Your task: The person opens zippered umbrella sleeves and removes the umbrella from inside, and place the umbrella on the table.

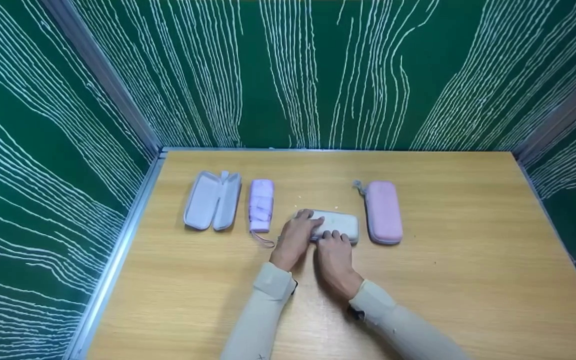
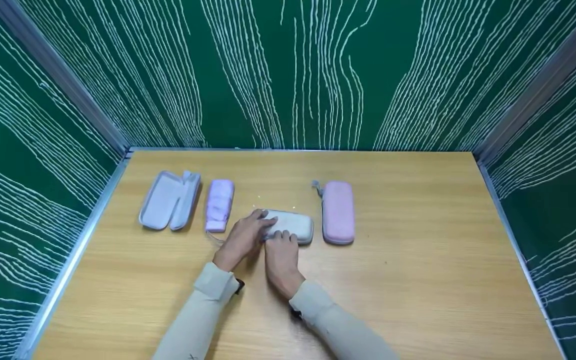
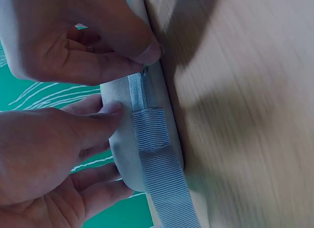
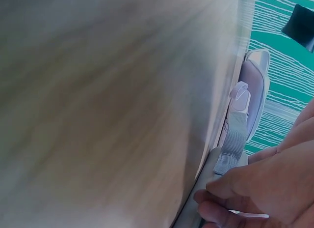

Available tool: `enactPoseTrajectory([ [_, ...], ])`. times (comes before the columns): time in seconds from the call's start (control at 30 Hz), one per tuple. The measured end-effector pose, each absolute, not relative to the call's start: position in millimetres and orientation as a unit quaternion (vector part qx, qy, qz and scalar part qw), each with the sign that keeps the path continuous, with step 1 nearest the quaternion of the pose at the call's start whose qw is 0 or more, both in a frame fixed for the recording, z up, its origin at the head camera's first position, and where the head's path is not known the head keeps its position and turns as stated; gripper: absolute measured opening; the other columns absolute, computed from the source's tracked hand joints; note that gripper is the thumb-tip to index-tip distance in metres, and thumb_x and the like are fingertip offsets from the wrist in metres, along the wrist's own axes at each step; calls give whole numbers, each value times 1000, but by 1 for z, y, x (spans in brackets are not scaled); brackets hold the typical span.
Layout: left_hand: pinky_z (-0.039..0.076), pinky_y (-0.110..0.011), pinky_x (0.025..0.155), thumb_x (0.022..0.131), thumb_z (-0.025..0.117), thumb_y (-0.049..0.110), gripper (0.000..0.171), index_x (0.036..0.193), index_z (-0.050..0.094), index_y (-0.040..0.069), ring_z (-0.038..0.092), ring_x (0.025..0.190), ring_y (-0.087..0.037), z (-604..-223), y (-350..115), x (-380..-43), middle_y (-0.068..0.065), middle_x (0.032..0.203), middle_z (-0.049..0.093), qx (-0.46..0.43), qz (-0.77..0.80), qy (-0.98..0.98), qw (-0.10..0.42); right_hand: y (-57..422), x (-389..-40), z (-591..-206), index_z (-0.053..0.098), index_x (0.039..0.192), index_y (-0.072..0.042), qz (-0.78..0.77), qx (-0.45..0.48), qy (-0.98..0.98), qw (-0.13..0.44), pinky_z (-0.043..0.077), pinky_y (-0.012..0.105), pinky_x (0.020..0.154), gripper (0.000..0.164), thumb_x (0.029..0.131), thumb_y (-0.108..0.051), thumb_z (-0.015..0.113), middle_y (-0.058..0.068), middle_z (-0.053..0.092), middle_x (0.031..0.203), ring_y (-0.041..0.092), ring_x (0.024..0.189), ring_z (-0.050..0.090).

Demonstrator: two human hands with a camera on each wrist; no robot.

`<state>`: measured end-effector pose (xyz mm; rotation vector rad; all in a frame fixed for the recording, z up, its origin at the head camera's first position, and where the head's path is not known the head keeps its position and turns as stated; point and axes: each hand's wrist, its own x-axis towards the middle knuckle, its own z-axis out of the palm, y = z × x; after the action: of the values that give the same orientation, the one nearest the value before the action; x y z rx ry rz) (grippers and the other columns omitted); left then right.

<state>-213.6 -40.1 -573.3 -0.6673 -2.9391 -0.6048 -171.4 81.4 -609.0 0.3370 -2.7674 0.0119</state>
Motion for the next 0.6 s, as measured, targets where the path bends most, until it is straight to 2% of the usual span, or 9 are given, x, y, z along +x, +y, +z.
enactPoseTrajectory([
  [0.23, 57, -44, 103, 105, 54, 9, 39, 135, 74, 20, 61, 131, -34, -575, -41, -213, -14, 143, 63, -217, -203, -954, 37, 78, -173, -609, 77, 83, -1, 5, 129, -978, 161, 51, 42, 69, 8, 87, -2, 70, 13, 70, 84, 31, 79, 64],
  [0.43, 59, -44, 98, 104, 57, 10, 39, 137, 73, 24, 61, 132, -33, -575, -40, -211, -12, 145, 63, -203, -194, -959, 30, 75, -174, -612, 75, 81, -2, 6, 132, -972, 196, 49, 40, 66, 12, 87, -6, 67, 12, 67, 79, 30, 75, 63],
  [0.6, 60, -46, 95, 104, 54, 12, 38, 135, 75, 23, 61, 132, -34, -574, -39, -210, -13, 145, 63, -197, -197, -960, 28, 71, -173, -613, 74, 79, -2, 10, 130, -969, 209, 47, 40, 65, 16, 88, -9, 62, 11, 66, 77, 30, 74, 62],
])
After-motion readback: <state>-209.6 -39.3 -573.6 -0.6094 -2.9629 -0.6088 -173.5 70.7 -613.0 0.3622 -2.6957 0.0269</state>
